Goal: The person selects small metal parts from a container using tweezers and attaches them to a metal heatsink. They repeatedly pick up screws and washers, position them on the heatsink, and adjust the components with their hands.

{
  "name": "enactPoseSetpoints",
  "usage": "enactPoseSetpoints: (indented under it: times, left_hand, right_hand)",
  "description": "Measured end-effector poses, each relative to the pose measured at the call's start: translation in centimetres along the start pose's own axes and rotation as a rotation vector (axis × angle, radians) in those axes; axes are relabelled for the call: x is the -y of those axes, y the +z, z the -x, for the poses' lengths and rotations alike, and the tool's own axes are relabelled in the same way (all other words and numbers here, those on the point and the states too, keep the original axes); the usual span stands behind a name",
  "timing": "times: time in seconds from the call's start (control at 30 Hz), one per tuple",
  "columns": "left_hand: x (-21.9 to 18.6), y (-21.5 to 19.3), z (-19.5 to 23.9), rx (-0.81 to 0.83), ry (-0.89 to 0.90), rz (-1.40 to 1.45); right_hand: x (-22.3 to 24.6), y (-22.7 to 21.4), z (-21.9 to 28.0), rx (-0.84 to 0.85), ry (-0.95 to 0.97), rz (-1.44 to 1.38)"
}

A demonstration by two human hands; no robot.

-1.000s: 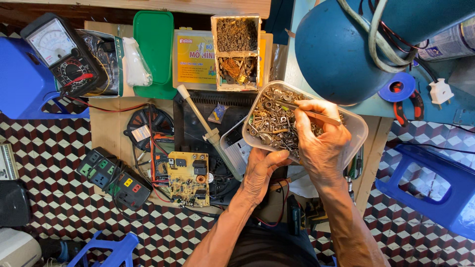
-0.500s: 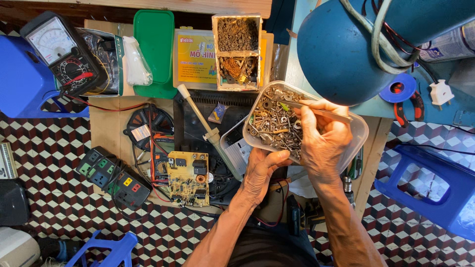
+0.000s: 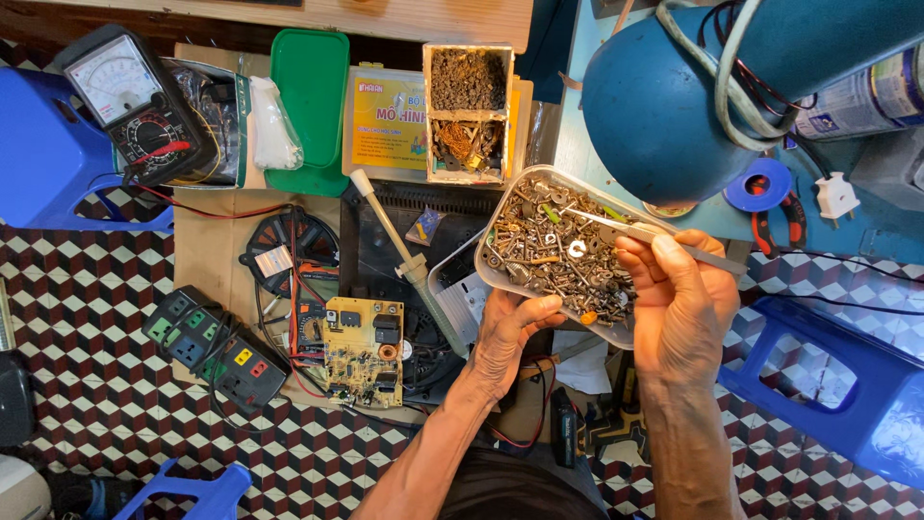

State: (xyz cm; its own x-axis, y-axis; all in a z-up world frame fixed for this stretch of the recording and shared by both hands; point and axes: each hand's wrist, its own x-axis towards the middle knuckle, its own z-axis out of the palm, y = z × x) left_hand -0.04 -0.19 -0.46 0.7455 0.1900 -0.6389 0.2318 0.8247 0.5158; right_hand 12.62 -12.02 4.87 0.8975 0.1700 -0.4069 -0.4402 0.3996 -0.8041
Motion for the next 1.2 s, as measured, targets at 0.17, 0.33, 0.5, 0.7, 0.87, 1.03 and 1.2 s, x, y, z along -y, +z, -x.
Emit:
enactPoseSetpoints:
  times: [0.17,0.33,0.5,0.7,0.87,1.03,1.2]
  left_hand:
    - [0.1,-0.1,0.1,0.022,0.021,0.000]
    - [0.0,0.1,0.1,0.012,0.016,0.007]
    - [-0.1,0.4,0.3,-0.019,0.014,-0.001]
    - [-0.1,0.7,0.4,-0.010,0.053,-0.016]
    - [0.0,0.9,-0.4,-0.048,0.061,0.031]
    - [0.4,0.0,-0.8,-0.057,0.089,0.006]
    - [-0.3,-0.7,0.0,-0.047,0.088,-0.051]
  right_hand:
    - [-0.1,-0.9,0.2,-0.006,-0.008,0.001]
    - [0.1,-0.9,0.6,-0.012,-0.062,0.026]
    - [0.6,-0.6,1.2,-0.017,-0.159,0.129]
    - [1.4,-1.6,1.1,-0.026,-0.177,0.078]
    - [2.5,-2.7,1.7,-0.117,-0.146,0.066]
    - [3.5,-3.9,2.8,-0.131,-0.147,0.020]
    - [4.9,-3.9,3.9,-0.195,-0.151,0.034]
